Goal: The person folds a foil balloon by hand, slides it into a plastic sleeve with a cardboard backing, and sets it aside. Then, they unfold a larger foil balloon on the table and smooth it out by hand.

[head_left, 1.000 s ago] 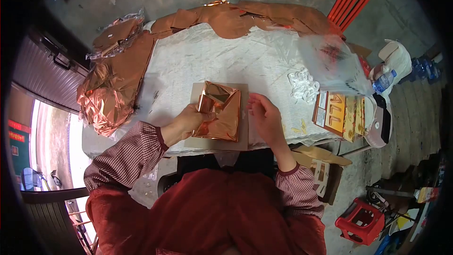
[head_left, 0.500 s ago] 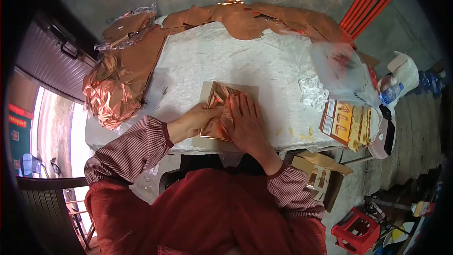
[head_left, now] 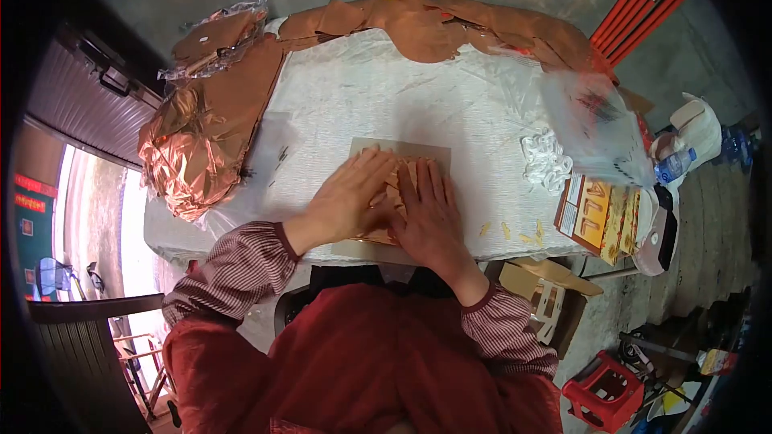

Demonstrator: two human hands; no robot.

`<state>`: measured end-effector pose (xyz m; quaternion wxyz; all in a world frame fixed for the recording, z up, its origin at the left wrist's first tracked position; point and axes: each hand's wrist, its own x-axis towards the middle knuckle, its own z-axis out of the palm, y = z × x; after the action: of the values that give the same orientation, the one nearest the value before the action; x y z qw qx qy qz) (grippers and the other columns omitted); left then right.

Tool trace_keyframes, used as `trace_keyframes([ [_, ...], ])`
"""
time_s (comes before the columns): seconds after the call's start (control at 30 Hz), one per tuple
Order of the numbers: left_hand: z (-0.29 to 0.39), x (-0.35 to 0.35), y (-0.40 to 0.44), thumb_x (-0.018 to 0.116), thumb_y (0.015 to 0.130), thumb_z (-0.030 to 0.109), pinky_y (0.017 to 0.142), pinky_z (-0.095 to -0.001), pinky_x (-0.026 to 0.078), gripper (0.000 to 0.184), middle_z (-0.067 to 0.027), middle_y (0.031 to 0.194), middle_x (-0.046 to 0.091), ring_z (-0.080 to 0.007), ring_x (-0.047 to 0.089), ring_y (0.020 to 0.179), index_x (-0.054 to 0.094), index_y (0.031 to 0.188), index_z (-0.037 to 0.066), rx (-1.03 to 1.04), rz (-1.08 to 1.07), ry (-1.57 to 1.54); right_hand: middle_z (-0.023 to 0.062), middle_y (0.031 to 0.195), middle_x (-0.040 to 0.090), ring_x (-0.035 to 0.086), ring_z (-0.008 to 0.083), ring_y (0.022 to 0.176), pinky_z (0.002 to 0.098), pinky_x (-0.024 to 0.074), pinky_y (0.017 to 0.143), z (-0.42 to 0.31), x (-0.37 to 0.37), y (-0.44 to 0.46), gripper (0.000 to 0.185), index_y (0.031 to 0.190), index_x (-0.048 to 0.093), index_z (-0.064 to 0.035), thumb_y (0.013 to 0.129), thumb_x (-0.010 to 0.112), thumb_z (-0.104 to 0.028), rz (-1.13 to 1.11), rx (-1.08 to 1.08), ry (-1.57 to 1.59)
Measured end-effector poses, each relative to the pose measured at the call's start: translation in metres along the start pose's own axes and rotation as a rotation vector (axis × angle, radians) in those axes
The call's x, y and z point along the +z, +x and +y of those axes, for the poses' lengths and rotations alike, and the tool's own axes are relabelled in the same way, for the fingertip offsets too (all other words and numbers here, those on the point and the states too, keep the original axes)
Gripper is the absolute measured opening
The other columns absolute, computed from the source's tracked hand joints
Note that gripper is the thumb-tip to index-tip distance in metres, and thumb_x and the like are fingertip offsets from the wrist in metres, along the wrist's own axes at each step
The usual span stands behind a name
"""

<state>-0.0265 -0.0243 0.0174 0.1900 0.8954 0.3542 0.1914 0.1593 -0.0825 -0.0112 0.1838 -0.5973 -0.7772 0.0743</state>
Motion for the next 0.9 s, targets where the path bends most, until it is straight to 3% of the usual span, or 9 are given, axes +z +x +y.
trace_keyframes([
  [0.07, -0.007, 0.009, -0.001, 0.067, 0.080, 0.042, 0.115, -0.0425, 0.020, 0.088, -0.0217, 0.150, 0.026, -0.0311, 0.019, 0.143, 0.028, 0.144, -0.003, 0.034, -0.197, 0.136, 0.0262, 0.146, 0.032, 0.026, 0.0397, 0.138, 0.0518, 0.0204, 0.112, 0.002, 0.003, -0.001, 0.067, 0.143, 0.033, -0.0018, 0.094, 0.046, -0.045, 0.021, -0.007, 0.001],
  [0.17, -0.011, -0.002, 0.003, 0.068, 0.075, 0.052, 0.117, -0.0428, 0.013, 0.102, -0.0196, 0.155, 0.013, -0.0303, 0.009, 0.145, 0.020, 0.146, -0.004, -0.052, -0.378, 0.139, 0.0255, 0.146, 0.033, 0.028, 0.0396, 0.137, 0.0520, 0.0225, 0.111, 0.002, 0.004, -0.002, 0.066, 0.142, 0.035, -0.0017, 0.093, 0.047, -0.044, 0.042, -0.019, -0.002],
  [0.4, -0.021, -0.010, -0.003, 0.072, 0.070, 0.052, 0.117, -0.0417, 0.013, 0.108, -0.0196, 0.155, 0.014, -0.0320, 0.009, 0.145, 0.019, 0.146, -0.004, -0.057, -0.382, 0.170, 0.0267, 0.145, 0.033, 0.029, 0.0402, 0.137, 0.0523, 0.0244, 0.111, -0.001, -0.001, 0.000, 0.063, 0.138, 0.039, 0.0006, 0.091, 0.051, -0.040, 0.042, -0.027, -0.010],
  [0.47, -0.025, -0.008, -0.008, 0.079, 0.063, 0.041, 0.116, -0.0444, 0.018, 0.113, -0.0219, 0.154, 0.014, -0.0377, 0.010, 0.144, 0.017, 0.147, -0.003, -0.022, -0.271, 0.115, 0.0267, 0.145, 0.033, 0.029, 0.0399, 0.137, 0.0525, 0.0243, 0.111, -0.001, -0.002, 0.000, 0.063, 0.138, 0.039, 0.0008, 0.091, 0.051, -0.040, 0.043, -0.026, -0.014],
  [0.6, 0.007, -0.001, -0.016, 0.080, 0.065, 0.037, 0.114, -0.0455, 0.022, 0.106, -0.0240, 0.152, 0.019, -0.0420, 0.016, 0.142, 0.024, 0.144, -0.005, -0.017, -0.150, 0.012, 0.0264, 0.145, 0.033, 0.030, 0.0395, 0.136, 0.0514, 0.0250, 0.110, -0.004, -0.006, 0.001, 0.063, 0.140, 0.038, -0.0002, 0.093, 0.050, -0.041, 0.010, -0.003, -0.014],
  [0.67, 0.022, 0.007, -0.025, 0.075, 0.071, 0.039, 0.115, -0.0422, 0.023, 0.097, -0.0229, 0.149, 0.027, -0.0385, 0.021, 0.140, 0.028, 0.142, -0.008, 0.005, -0.177, 0.161, 0.0264, 0.145, 0.033, 0.030, 0.0397, 0.137, 0.0513, 0.0251, 0.110, -0.003, -0.005, 0.000, 0.063, 0.140, 0.037, 0.0000, 0.092, 0.050, -0.040, -0.005, -0.010, -0.043],
  [0.7, 0.030, 0.010, -0.032, 0.071, 0.074, 0.038, 0.114, -0.0425, 0.025, 0.087, -0.0221, 0.144, 0.036, -0.0366, 0.026, 0.139, 0.035, 0.139, -0.008, 0.000, -0.149, 0.055, 0.0265, 0.145, 0.033, 0.029, 0.0399, 0.137, 0.0512, 0.0251, 0.110, -0.002, -0.005, 0.001, 0.063, 0.140, 0.037, 0.0002, 0.092, 0.051, -0.038, -0.010, -0.017, -0.074],
  [0.9, 0.035, 0.003, -0.058, 0.067, 0.079, 0.038, 0.114, -0.0438, 0.024, 0.072, -0.0180, 0.141, 0.043, -0.0317, 0.030, 0.138, 0.046, 0.134, -0.002, -0.017, -0.214, 0.164, 0.0266, 0.145, 0.034, 0.030, 0.0398, 0.136, 0.0509, 0.0257, 0.110, -0.004, -0.006, 0.002, 0.064, 0.142, 0.035, -0.0003, 0.091, 0.051, -0.037, -0.003, -0.003, -0.047],
])
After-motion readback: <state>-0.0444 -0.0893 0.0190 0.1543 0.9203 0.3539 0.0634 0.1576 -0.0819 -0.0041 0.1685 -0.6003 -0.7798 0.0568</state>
